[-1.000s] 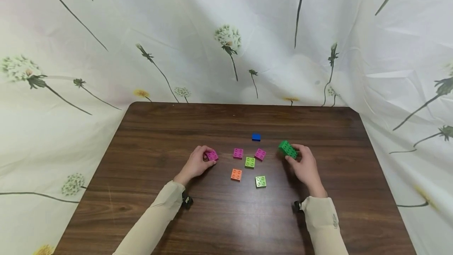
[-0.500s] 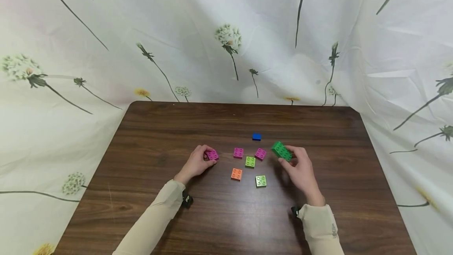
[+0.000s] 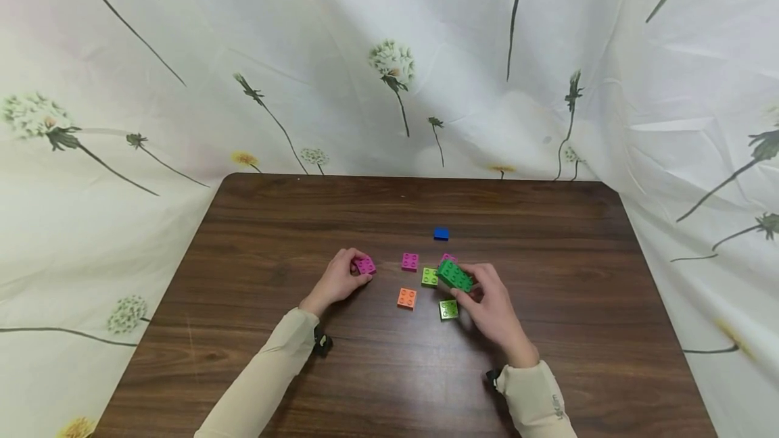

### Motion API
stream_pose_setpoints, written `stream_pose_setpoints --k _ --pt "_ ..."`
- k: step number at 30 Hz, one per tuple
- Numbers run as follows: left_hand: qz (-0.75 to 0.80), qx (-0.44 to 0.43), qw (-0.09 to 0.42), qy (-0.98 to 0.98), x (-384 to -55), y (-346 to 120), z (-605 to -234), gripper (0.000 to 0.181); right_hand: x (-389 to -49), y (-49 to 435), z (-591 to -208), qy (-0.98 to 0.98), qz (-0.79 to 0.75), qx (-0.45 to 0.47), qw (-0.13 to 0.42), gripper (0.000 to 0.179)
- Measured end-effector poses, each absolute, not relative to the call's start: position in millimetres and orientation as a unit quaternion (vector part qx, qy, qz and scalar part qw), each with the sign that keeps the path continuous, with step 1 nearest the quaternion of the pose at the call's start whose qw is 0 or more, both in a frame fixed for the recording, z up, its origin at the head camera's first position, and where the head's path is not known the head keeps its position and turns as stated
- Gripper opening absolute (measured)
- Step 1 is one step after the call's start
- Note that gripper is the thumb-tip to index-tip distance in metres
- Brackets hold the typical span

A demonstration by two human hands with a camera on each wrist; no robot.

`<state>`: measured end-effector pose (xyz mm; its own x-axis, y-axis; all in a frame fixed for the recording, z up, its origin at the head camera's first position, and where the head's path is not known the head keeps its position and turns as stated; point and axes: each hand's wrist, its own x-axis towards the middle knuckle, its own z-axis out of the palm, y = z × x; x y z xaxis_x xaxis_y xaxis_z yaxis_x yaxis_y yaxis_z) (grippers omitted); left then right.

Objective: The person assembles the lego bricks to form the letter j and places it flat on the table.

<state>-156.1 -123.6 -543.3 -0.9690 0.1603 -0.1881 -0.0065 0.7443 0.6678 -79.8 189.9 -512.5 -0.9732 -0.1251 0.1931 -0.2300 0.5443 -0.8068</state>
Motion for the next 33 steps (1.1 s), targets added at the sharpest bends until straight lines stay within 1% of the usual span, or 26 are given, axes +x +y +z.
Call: stream_pose_setpoints --k 12,21,27,33 --pt "0.353 0.04 0.118 0.927 -156.0 -122.9 -543.0 0.035 -63.0 158.9 -518.2 -0.883 0.446 0.145 0.023 0.044" --pt "0.354 0.04 0.117 0.927 -156.0 -123.0 -545.0 0.035 -44.7 142.3 -527.9 -0.897 0.41 0.157 -0.043 0.042" --pt "0.357 0.041 0.118 0.926 -155.5 -123.0 -544.5 0.036 -33.7 143.4 -534.2 -0.908 0.381 0.163 -0.069 0.039" --pt "0.355 0.035 0.124 0.926 -155.7 -122.7 -543.8 0.036 -28.9 145.5 -536.2 -0.907 0.376 0.151 -0.115 0.036"
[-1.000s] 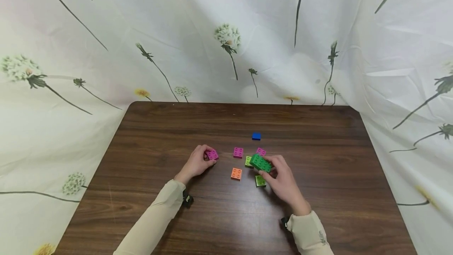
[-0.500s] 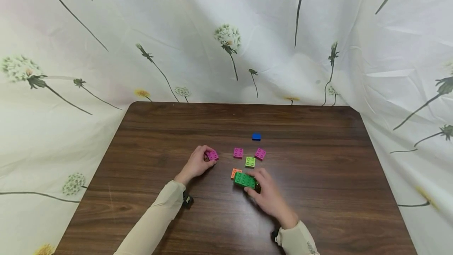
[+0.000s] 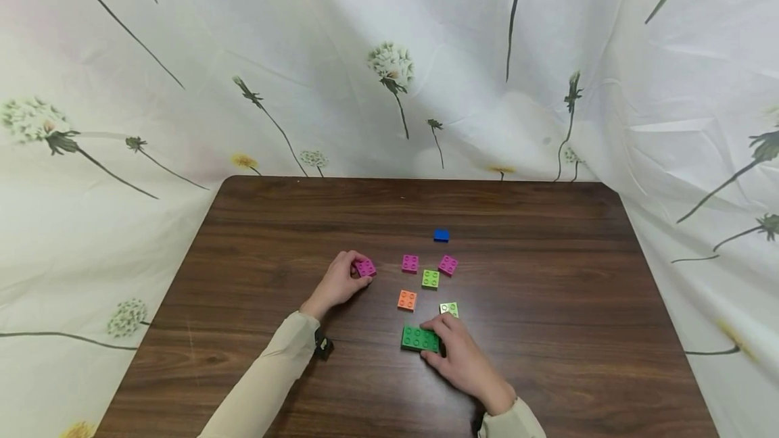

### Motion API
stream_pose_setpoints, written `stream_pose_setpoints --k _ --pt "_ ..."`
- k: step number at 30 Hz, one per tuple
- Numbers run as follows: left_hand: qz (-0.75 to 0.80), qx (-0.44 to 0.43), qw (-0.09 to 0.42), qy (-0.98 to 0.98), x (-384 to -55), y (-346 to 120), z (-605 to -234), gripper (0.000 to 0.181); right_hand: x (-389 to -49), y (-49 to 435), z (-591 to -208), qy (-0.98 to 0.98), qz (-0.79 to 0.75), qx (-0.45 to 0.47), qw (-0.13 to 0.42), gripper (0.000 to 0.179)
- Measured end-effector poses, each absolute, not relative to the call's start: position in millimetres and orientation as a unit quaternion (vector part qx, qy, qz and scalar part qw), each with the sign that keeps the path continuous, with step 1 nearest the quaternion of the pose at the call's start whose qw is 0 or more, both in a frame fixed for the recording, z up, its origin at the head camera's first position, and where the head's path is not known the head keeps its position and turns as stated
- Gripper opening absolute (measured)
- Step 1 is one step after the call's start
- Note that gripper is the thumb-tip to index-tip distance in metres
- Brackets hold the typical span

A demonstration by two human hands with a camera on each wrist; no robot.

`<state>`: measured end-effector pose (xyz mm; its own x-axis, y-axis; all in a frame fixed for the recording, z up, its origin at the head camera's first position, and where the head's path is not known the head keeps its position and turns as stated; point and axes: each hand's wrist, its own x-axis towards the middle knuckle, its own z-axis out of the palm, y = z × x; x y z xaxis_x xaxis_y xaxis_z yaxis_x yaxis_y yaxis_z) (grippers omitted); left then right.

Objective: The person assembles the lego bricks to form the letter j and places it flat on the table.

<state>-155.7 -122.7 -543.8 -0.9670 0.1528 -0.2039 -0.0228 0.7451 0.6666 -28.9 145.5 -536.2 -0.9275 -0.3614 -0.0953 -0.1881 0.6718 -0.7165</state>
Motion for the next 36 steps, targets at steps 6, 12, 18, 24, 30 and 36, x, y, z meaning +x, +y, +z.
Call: stream_pose_setpoints --k 6,12,18,24,30,36 --pt "0.355 0.043 0.115 0.927 -155.4 -122.4 -542.7 0.036 -26.9 145.1 -539.5 0.91 -0.369 -0.145 0.12 0.035" --pt "0.358 0.044 0.116 0.925 -154.3 -121.6 -541.4 0.036 -28.2 143.5 -543.4 0.915 -0.361 -0.14 0.117 0.035" --pt "0.358 0.04 0.12 0.925 -152.4 -121.0 -540.0 0.036 -31.0 142.5 -546.1 0.917 -0.356 -0.135 0.117 0.033" --pt "0.362 0.036 0.124 0.923 -150.3 -120.8 -539.0 0.035 -33.7 142.1 -549.5 0.923 -0.347 -0.144 0.087 0.033" --pt "0.36 0.039 0.12 0.924 -151.4 -120.6 -540.4 0.036 -35.0 139.3 -548.9 0.926 -0.343 -0.136 0.085 0.033" --pt "0.361 0.039 0.117 0.925 -151.4 -120.9 -540.4 0.035 -37.7 133.7 -548.3 0.933 -0.326 -0.119 0.098 0.034"
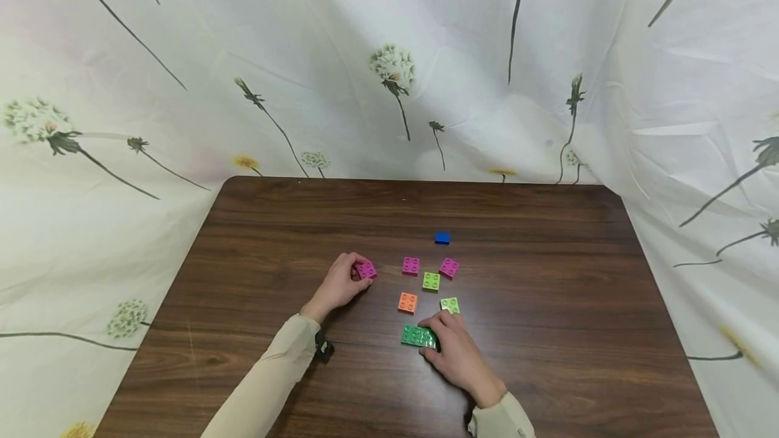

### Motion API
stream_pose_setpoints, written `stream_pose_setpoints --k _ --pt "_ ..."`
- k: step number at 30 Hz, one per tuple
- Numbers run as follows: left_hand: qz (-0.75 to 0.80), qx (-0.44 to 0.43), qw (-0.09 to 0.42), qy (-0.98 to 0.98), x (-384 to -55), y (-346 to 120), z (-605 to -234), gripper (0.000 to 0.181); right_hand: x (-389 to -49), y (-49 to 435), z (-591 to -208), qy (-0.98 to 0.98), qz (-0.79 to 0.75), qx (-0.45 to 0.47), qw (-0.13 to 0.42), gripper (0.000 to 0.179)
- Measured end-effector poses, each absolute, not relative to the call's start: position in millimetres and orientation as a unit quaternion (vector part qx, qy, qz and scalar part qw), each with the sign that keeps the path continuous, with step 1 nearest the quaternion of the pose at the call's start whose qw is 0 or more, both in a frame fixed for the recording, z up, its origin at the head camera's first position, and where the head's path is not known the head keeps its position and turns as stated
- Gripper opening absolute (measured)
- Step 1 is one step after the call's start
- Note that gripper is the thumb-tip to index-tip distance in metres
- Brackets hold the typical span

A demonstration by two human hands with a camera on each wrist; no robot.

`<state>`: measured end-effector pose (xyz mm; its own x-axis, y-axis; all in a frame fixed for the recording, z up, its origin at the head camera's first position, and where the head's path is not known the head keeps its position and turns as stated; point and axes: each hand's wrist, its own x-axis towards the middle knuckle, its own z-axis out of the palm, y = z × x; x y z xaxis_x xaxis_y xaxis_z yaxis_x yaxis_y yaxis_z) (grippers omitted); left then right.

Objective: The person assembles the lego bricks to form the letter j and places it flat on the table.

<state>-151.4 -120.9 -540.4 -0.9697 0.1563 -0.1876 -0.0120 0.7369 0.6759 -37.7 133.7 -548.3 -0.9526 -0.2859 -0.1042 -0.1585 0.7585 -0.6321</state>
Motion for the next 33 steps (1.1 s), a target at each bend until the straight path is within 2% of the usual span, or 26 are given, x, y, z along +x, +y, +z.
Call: stream_pose_setpoints --k 6,33 --pt "0.359 0.047 0.113 0.925 -152.0 -120.5 -540.9 0.035 -39.1 132.7 -549.8 0.932 -0.329 -0.104 0.108 0.033" --pt "0.359 0.061 0.1 0.926 -151.9 -126.5 -541.3 0.036 -40.8 132.1 -549.2 0.929 -0.337 -0.12 0.093 0.033"
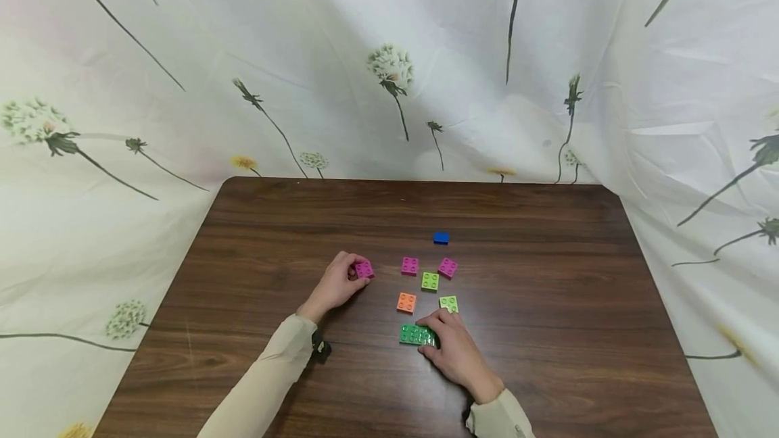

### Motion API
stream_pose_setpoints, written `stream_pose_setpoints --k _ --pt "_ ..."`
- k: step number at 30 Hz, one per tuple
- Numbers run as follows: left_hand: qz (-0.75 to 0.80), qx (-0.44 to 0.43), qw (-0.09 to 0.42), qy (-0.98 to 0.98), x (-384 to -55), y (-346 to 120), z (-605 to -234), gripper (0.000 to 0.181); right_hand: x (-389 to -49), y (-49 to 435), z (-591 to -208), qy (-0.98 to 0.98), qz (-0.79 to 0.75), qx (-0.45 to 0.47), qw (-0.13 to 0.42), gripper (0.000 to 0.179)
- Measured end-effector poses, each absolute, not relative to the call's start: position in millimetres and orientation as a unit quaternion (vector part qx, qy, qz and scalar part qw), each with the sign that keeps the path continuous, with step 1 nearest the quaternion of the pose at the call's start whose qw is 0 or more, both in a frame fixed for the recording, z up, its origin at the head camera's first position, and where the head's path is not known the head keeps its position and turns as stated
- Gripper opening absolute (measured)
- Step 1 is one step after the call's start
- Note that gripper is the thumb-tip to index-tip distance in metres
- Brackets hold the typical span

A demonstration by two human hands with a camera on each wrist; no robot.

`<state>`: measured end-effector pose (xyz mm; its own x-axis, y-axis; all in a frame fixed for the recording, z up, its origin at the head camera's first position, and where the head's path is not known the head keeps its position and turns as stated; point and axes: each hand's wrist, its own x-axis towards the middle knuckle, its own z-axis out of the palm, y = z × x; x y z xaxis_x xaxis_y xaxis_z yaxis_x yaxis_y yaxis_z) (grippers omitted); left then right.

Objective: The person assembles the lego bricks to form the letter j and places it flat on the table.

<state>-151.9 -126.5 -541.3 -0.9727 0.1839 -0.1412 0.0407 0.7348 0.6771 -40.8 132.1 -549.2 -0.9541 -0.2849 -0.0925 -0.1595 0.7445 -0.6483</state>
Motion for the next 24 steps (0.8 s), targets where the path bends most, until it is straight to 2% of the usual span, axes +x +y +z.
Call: stream_pose_setpoints --k 8,14,24 --pt "0.366 0.061 0.099 0.923 -151.3 -129.0 -541.5 0.036 -41.5 132.4 -548.6 0.927 -0.341 -0.108 0.11 0.033" --pt "0.37 0.082 0.097 0.92 -148.4 -130.2 -540.1 0.036 -41.5 132.7 -548.9 0.927 -0.344 -0.114 0.1 0.033" --pt "0.386 0.125 0.094 0.909 -128.1 -129.7 -535.6 0.044 -41.8 133.3 -548.1 0.926 -0.347 -0.113 0.101 0.033"
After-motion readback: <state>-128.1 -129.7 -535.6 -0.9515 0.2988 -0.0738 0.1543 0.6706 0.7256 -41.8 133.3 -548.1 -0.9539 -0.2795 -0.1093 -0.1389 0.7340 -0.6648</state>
